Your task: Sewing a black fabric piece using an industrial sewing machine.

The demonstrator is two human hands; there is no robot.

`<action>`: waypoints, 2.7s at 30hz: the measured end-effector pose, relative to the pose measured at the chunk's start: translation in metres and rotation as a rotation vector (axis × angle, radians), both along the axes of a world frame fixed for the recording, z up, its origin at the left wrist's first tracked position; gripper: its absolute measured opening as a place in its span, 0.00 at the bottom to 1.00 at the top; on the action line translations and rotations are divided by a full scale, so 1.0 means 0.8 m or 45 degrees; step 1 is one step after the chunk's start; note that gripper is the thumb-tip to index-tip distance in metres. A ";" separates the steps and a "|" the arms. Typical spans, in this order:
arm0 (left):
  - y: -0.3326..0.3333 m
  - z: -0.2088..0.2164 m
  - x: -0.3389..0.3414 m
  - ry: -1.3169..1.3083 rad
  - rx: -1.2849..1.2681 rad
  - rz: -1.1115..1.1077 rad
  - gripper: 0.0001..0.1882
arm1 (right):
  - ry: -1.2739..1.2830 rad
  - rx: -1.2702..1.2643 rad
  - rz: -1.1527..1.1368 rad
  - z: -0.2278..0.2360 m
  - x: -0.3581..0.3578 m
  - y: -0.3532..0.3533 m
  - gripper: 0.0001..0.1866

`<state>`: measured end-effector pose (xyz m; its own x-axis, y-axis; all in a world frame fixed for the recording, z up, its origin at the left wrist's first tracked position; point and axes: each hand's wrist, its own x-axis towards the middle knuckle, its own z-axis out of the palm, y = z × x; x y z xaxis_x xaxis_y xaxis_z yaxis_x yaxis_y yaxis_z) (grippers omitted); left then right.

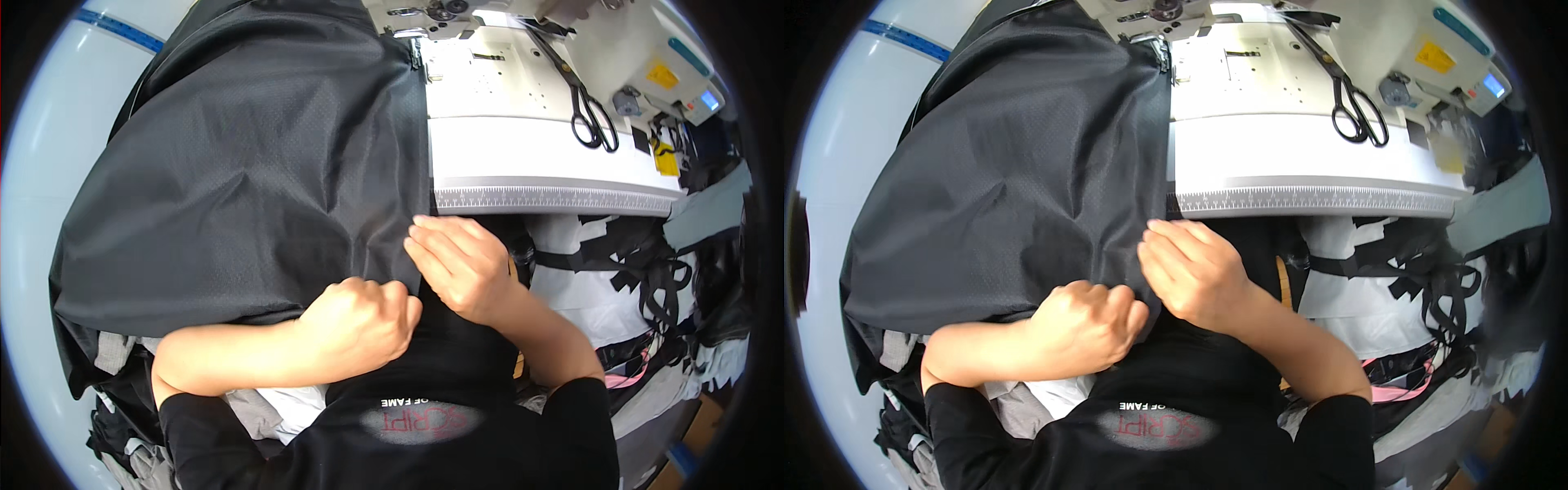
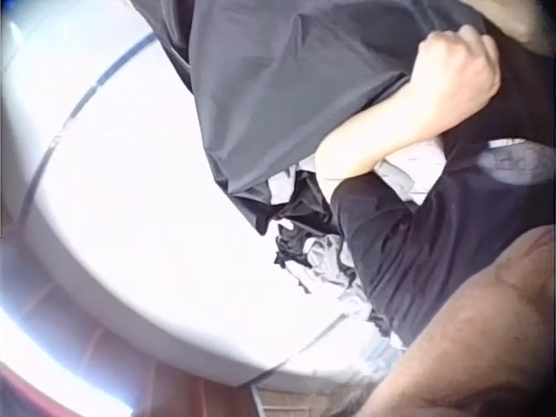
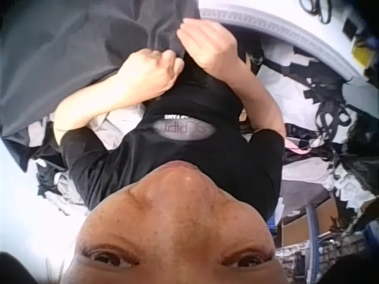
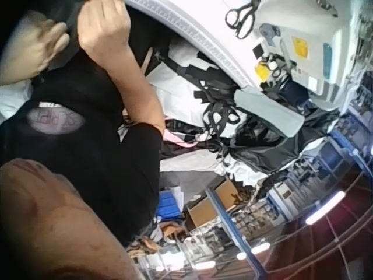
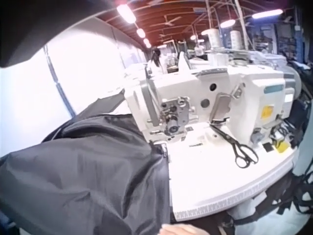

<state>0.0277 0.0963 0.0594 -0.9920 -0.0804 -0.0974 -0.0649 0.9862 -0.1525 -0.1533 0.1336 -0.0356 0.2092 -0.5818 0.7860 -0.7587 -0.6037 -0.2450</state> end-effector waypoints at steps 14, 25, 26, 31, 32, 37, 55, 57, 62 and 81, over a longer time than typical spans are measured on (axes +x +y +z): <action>-0.192 -0.088 -0.014 0.246 0.466 0.048 0.34 | 0.025 0.184 -0.128 -0.019 -0.019 -0.010 0.08; -0.257 -0.095 -0.045 0.417 0.451 0.075 0.23 | 0.247 0.164 -0.149 -0.008 -0.047 -0.062 0.09; -0.262 -0.095 -0.048 0.429 0.443 0.079 0.23 | 0.288 0.161 -0.154 -0.007 -0.048 -0.067 0.09; -0.288 -0.096 -0.061 0.480 0.422 0.121 0.19 | 0.355 0.183 -0.104 -0.008 -0.064 -0.095 0.09; -0.293 -0.098 -0.064 0.493 0.412 0.131 0.18 | 0.363 0.189 -0.114 -0.006 -0.067 -0.100 0.09; -0.321 -0.105 -0.079 0.572 0.416 0.191 0.18 | 0.360 0.215 -0.143 0.001 -0.081 -0.128 0.09; -0.175 -0.016 -0.076 0.651 0.195 0.480 0.20 | -2.084 1.027 0.327 -0.002 0.045 -0.076 0.24; -0.092 -0.003 -0.045 0.547 0.521 0.512 0.32 | -2.259 1.118 0.334 -0.002 0.103 -0.007 0.18; 0.010 -0.049 0.023 0.485 0.722 0.630 0.47 | -2.601 1.355 0.449 -0.069 0.150 0.048 0.12; -0.116 -0.030 0.027 0.480 0.249 1.132 0.14 | -2.392 1.451 0.288 -0.101 0.211 0.007 0.17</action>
